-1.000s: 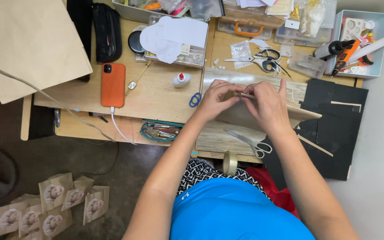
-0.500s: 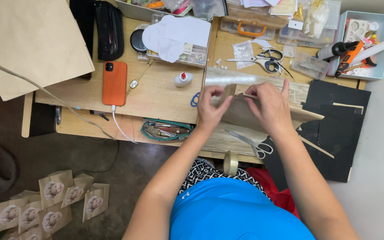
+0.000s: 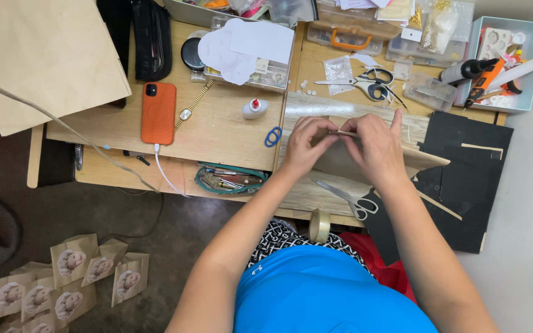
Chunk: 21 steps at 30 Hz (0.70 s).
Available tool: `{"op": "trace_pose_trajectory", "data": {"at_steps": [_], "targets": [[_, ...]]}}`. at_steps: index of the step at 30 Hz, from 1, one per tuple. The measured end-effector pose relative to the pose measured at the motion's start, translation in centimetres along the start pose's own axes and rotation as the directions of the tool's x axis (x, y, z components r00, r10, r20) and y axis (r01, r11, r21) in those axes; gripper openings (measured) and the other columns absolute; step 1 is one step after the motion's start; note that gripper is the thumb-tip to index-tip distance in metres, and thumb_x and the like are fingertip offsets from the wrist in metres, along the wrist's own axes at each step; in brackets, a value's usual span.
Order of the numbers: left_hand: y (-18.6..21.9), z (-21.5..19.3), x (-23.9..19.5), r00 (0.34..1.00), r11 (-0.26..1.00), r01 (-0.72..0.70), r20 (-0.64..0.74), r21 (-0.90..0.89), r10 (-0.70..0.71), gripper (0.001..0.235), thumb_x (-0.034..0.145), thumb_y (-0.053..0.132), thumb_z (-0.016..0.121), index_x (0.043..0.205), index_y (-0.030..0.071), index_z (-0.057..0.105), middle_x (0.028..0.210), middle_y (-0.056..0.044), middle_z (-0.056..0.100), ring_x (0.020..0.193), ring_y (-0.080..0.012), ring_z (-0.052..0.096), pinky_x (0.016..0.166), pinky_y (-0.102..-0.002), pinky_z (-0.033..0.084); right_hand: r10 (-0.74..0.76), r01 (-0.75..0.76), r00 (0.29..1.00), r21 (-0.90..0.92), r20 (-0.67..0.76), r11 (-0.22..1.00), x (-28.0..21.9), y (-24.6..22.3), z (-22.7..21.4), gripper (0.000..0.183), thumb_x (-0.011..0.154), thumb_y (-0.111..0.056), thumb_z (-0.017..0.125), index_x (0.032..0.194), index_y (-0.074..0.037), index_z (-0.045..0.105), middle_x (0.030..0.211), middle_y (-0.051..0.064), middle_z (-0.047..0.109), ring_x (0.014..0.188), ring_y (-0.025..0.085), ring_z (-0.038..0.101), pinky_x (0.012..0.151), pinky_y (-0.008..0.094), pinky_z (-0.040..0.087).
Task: The person seals a brown paper bag by applying a strip of tape to the folded top edge. They then place a white circular sticker on the table and apply a small piece of tape to its center.
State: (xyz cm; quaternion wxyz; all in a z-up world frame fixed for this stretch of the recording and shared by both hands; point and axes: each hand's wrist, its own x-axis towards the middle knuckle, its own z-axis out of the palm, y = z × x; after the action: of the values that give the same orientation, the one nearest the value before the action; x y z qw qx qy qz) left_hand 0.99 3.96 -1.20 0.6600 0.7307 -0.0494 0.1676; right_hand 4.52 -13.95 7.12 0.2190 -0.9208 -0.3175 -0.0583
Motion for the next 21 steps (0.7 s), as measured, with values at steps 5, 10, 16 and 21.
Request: {"op": "trace_pose_trajectory", "data": {"at_steps": [5,10,16,21], "targets": [[-1.2,-0.8,1.5,0.986,1.0,0.03,0.165,-0.006,-0.028,0.014,0.089,0.019,0.079,0.102,0.021,0.076,0.097,0.002,0.075,0.114,-0.0191,0.062,0.107,-0.04,0.044,-0.011,0.011,1.0,0.022,-0.007,1.0,0.0,0.0,-0.2,0.019,0.096,-0.014,0.079,0.109,-0.015,0.065,0.097,0.004,0.064,0.098,0.028,0.066,0.124,0.064,0.011],[-0.1,-1.6,2.8,0.958,1.0,0.006,0.288,-0.006,-0.004,0.014,0.089,0.017,0.078,0.103,0.015,0.077,0.097,-0.003,0.077,0.116,-0.0243,0.063,0.109,-0.043,0.045,0.013,-0.013,1.0,0.039,-0.005,0.999,0.1,-0.2,-0.3,0.021,0.095,-0.013,0.079,0.111,-0.014,0.065,0.097,0.006,0.063,0.099,0.03,0.066,0.123,0.066,0.013],[-0.5,-1.6,2.5,0.959,0.998,0.039,0.278,0.054,-0.053,0.007,0.087,0.019,0.082,0.094,0.017,0.08,0.089,-0.001,0.078,0.111,-0.0211,0.064,0.107,-0.04,0.046,-0.067,0.112,0.965,0.168,-0.255,0.979,-2.9,-0.5,-3.8,0.017,0.097,-0.019,0.074,0.112,-0.01,0.071,0.111,0.008,0.063,0.115,0.031,0.061,0.121,0.056,0.026],[-1.1,-1.9,2.0,0.958,0.987,0.131,0.243,0.089,-0.149,0.008,0.082,0.023,0.085,0.084,0.019,0.078,0.109,-0.002,0.067,0.095,-0.01,0.069,0.087,-0.024,0.051,0.365,-0.076,0.757,0.482,-0.542,0.873,-10.2,2.9,-5.0,0.041,0.103,-0.013,0.064,0.134,0.001,0.041,0.128,0.017,0.041,0.124,0.031,0.047,0.117,0.045,0.039]]}}
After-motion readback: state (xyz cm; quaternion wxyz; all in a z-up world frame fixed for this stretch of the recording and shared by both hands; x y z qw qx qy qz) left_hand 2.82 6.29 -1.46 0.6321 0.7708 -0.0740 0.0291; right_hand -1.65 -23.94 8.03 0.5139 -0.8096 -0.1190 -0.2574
